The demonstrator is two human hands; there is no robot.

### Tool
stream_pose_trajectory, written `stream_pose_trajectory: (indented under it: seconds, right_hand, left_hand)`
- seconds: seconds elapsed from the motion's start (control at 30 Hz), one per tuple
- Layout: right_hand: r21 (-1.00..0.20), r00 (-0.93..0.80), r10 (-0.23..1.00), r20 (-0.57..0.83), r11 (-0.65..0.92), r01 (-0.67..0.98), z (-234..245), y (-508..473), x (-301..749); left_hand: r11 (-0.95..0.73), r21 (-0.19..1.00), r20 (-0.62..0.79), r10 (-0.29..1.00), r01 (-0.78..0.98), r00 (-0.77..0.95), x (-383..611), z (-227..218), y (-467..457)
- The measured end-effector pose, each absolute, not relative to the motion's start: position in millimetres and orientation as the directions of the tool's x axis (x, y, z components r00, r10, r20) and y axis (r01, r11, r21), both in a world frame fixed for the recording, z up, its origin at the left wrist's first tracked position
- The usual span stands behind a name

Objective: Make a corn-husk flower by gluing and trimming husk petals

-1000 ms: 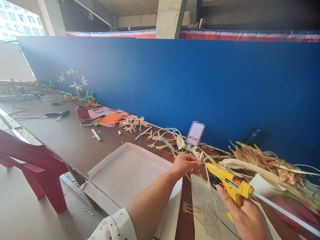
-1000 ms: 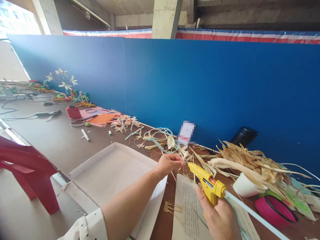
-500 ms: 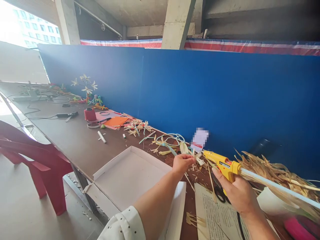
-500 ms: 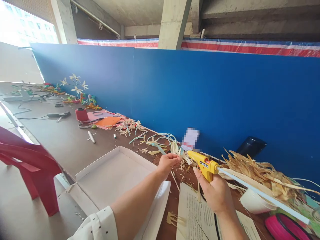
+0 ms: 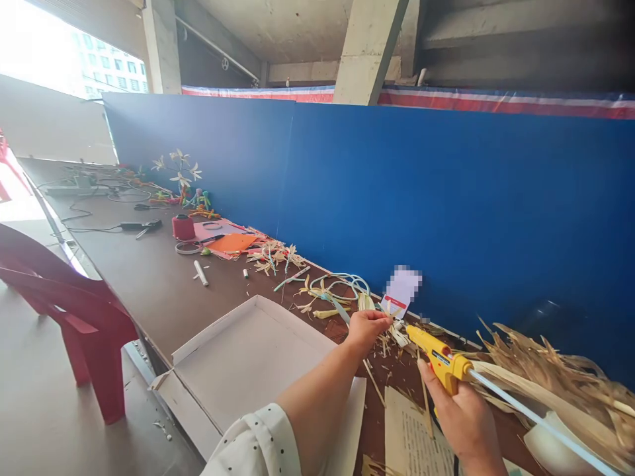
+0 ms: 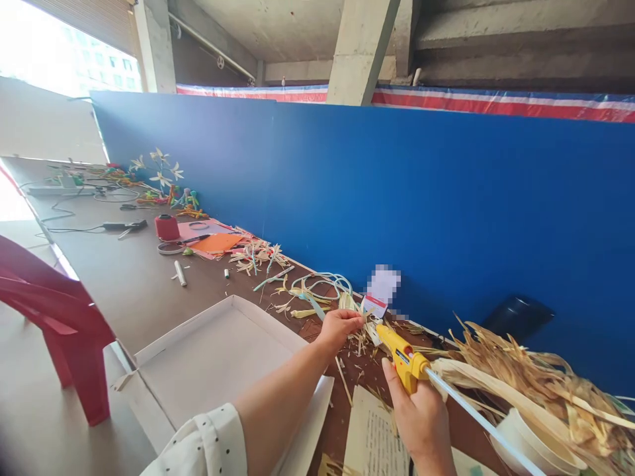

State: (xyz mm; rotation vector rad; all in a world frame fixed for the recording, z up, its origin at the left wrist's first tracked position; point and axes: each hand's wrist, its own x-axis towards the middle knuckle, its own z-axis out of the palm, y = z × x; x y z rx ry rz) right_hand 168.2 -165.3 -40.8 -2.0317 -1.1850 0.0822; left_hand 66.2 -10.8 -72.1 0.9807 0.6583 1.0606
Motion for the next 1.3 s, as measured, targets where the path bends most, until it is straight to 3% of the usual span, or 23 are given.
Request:
stream_pose_trajectory:
  seconds: [0.27,1.3]
  right_hand:
    - [-0.621,0.529,0.727,0.437,-0.182,0.762,-39.3,-166.0,159.4]
    - [-0.567,0.522,0.723,0.453,-0.218,0.794,-39.5,-166.0,158.0]
  left_hand:
    - [0.138,0.918,0.051,0.889,-0.373,0.455,58.4,-68.6,-17.6]
    - [0.165,0.904,0.042,0.883,-0.394,0.467,56.3,-68.1,-19.1]
